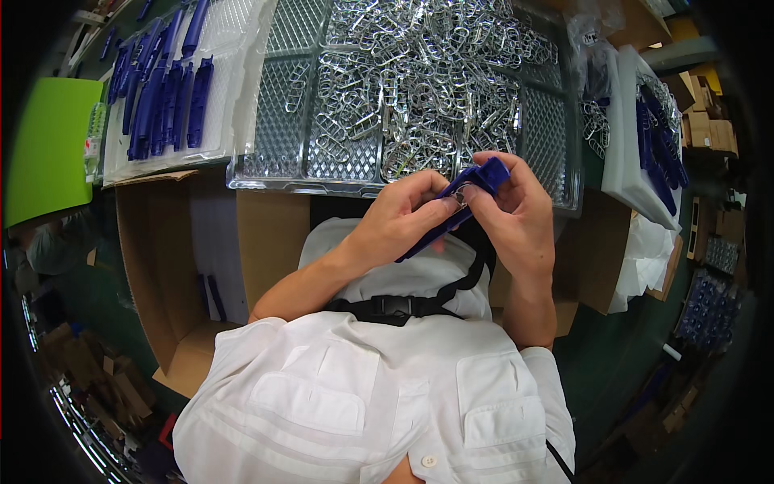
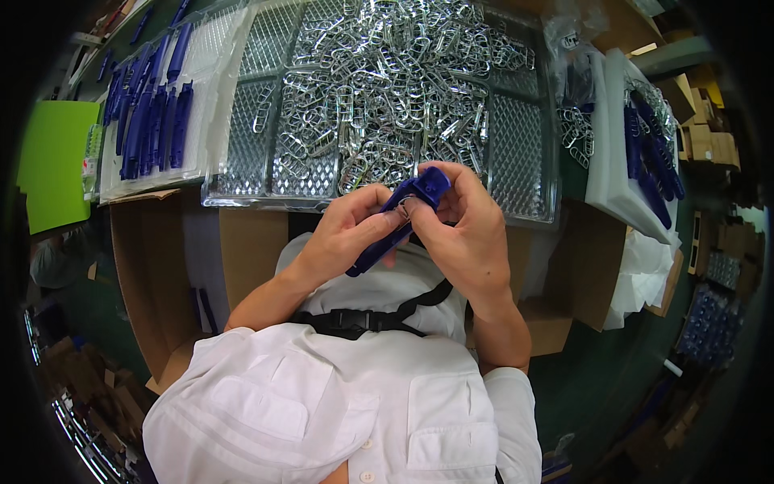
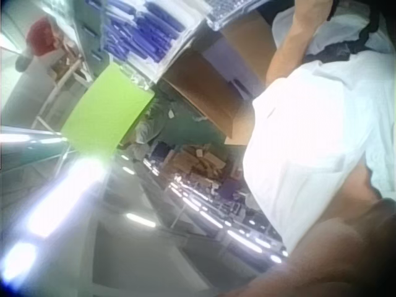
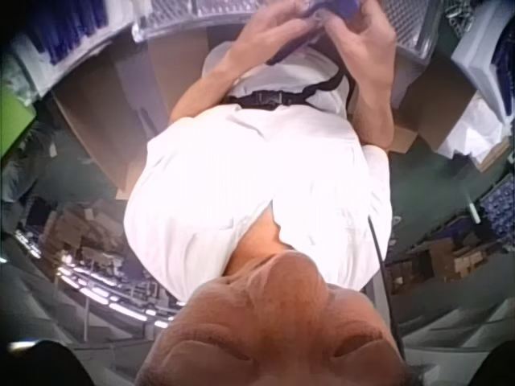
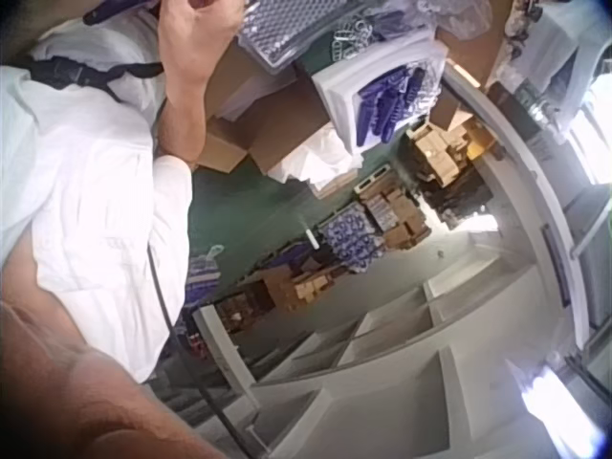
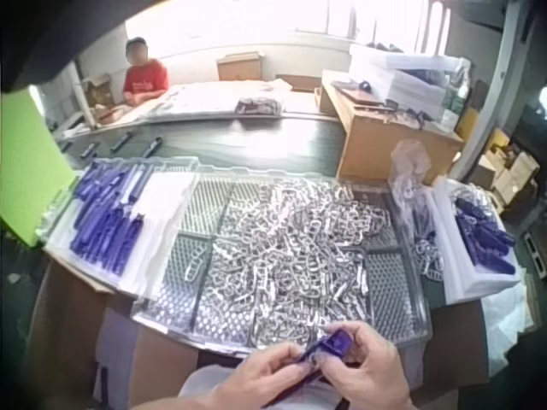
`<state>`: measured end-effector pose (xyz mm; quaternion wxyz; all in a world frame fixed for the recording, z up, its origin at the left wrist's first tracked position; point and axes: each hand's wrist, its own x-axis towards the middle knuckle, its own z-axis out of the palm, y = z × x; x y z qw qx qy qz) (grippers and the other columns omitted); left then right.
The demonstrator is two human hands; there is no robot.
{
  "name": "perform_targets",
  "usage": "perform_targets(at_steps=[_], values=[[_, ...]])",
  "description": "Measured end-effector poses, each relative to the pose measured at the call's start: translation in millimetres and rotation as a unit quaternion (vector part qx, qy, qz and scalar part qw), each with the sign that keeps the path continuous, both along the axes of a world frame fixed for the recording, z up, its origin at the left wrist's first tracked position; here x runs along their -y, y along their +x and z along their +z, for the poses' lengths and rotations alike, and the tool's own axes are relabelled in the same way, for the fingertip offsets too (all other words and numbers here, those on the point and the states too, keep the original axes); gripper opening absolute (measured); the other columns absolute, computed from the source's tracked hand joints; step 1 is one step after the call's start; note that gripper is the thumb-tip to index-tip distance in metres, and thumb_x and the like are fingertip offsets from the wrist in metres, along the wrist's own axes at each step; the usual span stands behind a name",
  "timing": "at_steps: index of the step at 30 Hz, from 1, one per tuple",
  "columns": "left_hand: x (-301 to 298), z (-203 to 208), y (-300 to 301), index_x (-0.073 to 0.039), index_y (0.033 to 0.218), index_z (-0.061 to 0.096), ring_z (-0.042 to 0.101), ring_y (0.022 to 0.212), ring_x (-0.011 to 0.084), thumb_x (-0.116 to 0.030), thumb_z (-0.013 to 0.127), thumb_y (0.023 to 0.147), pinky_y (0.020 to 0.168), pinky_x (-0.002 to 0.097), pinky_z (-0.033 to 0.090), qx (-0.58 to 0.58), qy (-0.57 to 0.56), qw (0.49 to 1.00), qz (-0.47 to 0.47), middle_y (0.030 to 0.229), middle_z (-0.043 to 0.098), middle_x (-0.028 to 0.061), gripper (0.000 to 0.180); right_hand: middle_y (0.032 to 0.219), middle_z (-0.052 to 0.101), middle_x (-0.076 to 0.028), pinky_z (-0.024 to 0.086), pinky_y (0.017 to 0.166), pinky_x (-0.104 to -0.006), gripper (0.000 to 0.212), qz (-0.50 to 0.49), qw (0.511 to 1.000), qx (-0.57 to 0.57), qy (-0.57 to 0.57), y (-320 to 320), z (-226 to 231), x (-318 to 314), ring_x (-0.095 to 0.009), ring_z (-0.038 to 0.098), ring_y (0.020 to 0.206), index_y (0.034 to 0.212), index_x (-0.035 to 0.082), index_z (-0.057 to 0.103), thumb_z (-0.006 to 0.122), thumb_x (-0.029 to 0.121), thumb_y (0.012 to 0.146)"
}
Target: Insert small metal springs and components into blue plastic electronic housings.
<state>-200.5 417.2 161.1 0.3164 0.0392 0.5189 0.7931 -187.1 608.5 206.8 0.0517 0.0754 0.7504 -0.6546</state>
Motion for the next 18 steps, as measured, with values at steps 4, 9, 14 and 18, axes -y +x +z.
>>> perform_targets(at_steps=[4, 9, 14, 18], values=[[5, 1, 0, 0.001, 0.105, 0.064, 0.065, 0.069, 0.0086, -0.019, 0.063, 0.105, 0.059, 0.0251, 0.055, -0.001, 0.022, 0.999, -0.035, 0.087, 0.068, 0.0053, 0.020, 0.109, 0.070, -0.005, 0.054, 0.089, -0.0249, 0.038, 0.054, 0.989, 0.071, -0.119, -3, 7, -6, -0.009, 0.067, 0.097, 0.129, -0.003, 0.064, 0.074, -0.001, 0.092], [4, 0, 0, 0.002, 0.104, 0.064, 0.065, 0.069, 0.0090, -0.017, 0.064, 0.104, 0.057, 0.0252, 0.054, -0.011, 0.058, 0.998, -0.031, 0.086, 0.068, 0.0054, 0.019, 0.108, 0.071, -0.005, 0.056, 0.087, -0.0261, 0.035, 0.064, 0.983, 0.080, -0.151, -4, 9, -9, -0.010, 0.068, 0.096, 0.127, -0.004, 0.065, 0.073, 0.000, 0.094], [3, -2, -1, 0.003, 0.102, 0.065, 0.064, 0.067, 0.0087, -0.015, 0.064, 0.103, 0.057, 0.0251, 0.055, -0.038, 0.022, 0.999, -0.013, 0.086, 0.068, 0.0051, 0.018, 0.103, 0.071, -0.006, 0.058, 0.081, -0.0251, 0.023, 0.043, 0.992, 0.035, -0.113, 0, 7, -1, -0.009, 0.068, 0.092, 0.117, -0.003, 0.064, 0.073, 0.001, 0.095], [1, 0, -2, 0.003, 0.100, 0.066, 0.063, 0.066, 0.0075, -0.014, 0.066, 0.102, 0.056, 0.0251, 0.054, -0.018, 0.014, 1.000, -0.017, 0.083, 0.068, 0.0041, 0.017, 0.096, 0.069, -0.003, 0.055, 0.075, -0.0241, 0.014, 0.023, 0.998, 0.030, -0.040, 1, 8, 3, -0.006, 0.064, 0.086, 0.106, -0.002, 0.061, 0.070, 0.001, 0.095]])
